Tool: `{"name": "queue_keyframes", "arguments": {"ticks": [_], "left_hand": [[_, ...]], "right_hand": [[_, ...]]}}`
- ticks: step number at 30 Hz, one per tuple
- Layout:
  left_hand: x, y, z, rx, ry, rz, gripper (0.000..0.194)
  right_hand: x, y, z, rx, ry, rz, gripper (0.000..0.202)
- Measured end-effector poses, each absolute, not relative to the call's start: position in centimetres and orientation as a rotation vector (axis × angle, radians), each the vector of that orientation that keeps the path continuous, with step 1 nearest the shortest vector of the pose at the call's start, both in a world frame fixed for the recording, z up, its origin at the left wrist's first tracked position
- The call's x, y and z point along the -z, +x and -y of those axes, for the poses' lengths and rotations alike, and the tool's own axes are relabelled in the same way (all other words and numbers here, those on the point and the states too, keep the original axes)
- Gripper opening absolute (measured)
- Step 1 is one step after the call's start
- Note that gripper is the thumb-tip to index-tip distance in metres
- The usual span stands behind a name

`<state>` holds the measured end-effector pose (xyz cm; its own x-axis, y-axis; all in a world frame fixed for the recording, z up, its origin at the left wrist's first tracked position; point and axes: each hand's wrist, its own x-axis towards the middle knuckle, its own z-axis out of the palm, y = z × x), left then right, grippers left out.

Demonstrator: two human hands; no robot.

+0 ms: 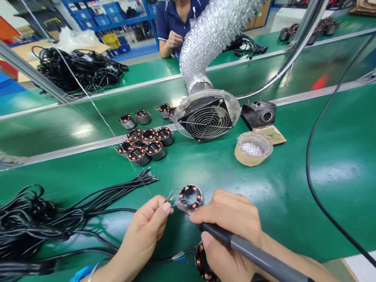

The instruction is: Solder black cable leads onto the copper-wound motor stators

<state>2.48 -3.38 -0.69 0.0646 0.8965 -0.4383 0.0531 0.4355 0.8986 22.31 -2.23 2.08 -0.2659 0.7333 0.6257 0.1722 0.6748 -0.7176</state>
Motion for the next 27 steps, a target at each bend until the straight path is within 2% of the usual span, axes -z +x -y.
{"name": "queue_keyframes", "arguments": {"ticks": [14,27], "left_hand": [[0.7,2.4,3.5,-0.788,0.956,-1.371,0.039],[0.6,2.5,3.3,-0.785,0.955,-1.378,0.039]], "right_hand": [[-2.4,22.6,2.4,-0.58,-0.69,1.788,0.031],[-3.5,24.6,2.7,-0.52,-0.86,1.754,0.03]]}}
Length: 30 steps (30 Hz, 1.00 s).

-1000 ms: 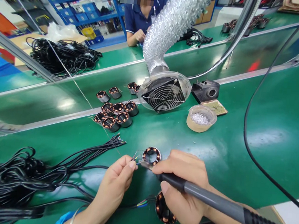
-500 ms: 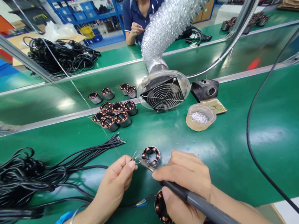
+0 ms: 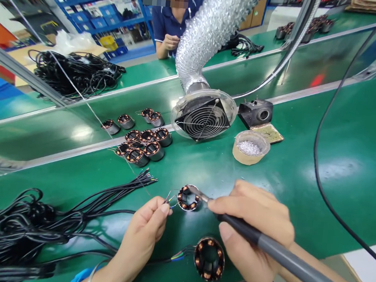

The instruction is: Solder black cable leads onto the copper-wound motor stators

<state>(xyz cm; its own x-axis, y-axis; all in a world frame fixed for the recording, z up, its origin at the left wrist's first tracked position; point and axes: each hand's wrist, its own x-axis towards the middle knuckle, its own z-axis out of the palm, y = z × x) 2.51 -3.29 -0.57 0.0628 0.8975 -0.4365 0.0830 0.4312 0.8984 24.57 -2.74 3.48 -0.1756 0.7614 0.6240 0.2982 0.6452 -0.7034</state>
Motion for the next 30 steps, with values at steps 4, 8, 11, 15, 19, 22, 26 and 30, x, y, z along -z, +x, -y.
{"name": "queue_keyframes", "arguments": {"ticks": [4,8,11,15,19,22,26,30], "left_hand": [[0.5,2.5,3.3,-0.78,0.954,-1.371,0.038],[0.6,2.4,3.4,-0.793,0.951,-1.357,0.037],[0.7,2.4,3.5,-0.798,0.939,-1.353,0.038],[0.6,2.4,3.3,-0.786,0.91,-1.325,0.042],[0.2,1.7,2.3,-0.786,0.885,-1.25,0.044],[-0.2,0.6,1.4,-0.783,0.927,-1.248,0.04],[-0.3,-0.3,0.6,-0.753,1.067,-1.285,0.035],[0.0,0.0,0.7,-0.708,1.103,-1.281,0.039]], "right_hand": [[-1.8,27.1,2.0,-0.035,-1.046,1.742,0.032],[1.5,30.1,0.9,0.227,-1.398,1.755,0.032],[2.5,30.8,0.7,0.192,-1.432,1.84,0.032],[1.3,28.1,0.8,-0.087,-1.321,1.799,0.023],[-0.2,23.3,-0.3,-0.489,-0.931,2.008,0.019],[-0.4,20.7,-1.5,-0.569,-0.783,2.135,0.023],[0.1,19.4,-2.2,-0.606,-0.708,2.136,0.028],[0.6,19.5,-2.1,-0.648,-0.649,2.085,0.03]]}}
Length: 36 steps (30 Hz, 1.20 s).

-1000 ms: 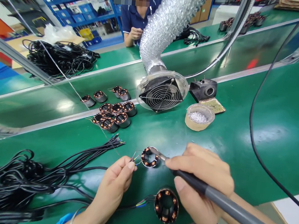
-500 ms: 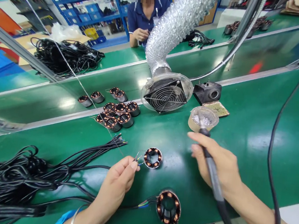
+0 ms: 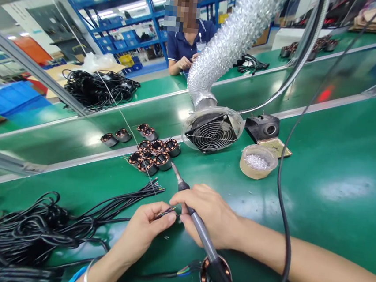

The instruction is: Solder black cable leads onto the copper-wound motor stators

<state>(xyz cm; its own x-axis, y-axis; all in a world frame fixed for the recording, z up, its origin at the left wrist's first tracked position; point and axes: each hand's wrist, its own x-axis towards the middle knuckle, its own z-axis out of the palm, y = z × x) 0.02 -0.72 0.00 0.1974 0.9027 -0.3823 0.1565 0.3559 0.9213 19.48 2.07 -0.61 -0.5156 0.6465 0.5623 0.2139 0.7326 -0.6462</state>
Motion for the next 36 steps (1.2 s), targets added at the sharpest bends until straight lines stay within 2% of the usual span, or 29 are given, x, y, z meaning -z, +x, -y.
{"name": "queue_keyframes", "arguments": {"ticks": [10,19,24,31,36], "left_hand": [[0.5,-0.3,0.8,-0.788,0.864,-1.308,0.041],[0.1,0.4,0.1,-0.793,0.936,-1.33,0.027],[-0.4,0.3,0.0,-0.741,1.119,-1.312,0.026],[-0.1,-0.4,0.7,-0.743,1.274,-1.331,0.029],[-0.1,-0.2,1.1,-0.702,1.306,-1.341,0.031]], "right_hand": [[1.6,19.5,-1.8,-0.709,-0.675,2.004,0.03],[1.3,19.2,-1.4,-0.722,-0.749,1.963,0.031],[0.8,19.0,-1.9,-0.671,-0.738,2.031,0.032],[0.7,19.0,-2.1,-0.832,-0.763,2.026,0.033],[0.1,19.3,-1.9,-1.001,-0.858,2.017,0.044]]}}
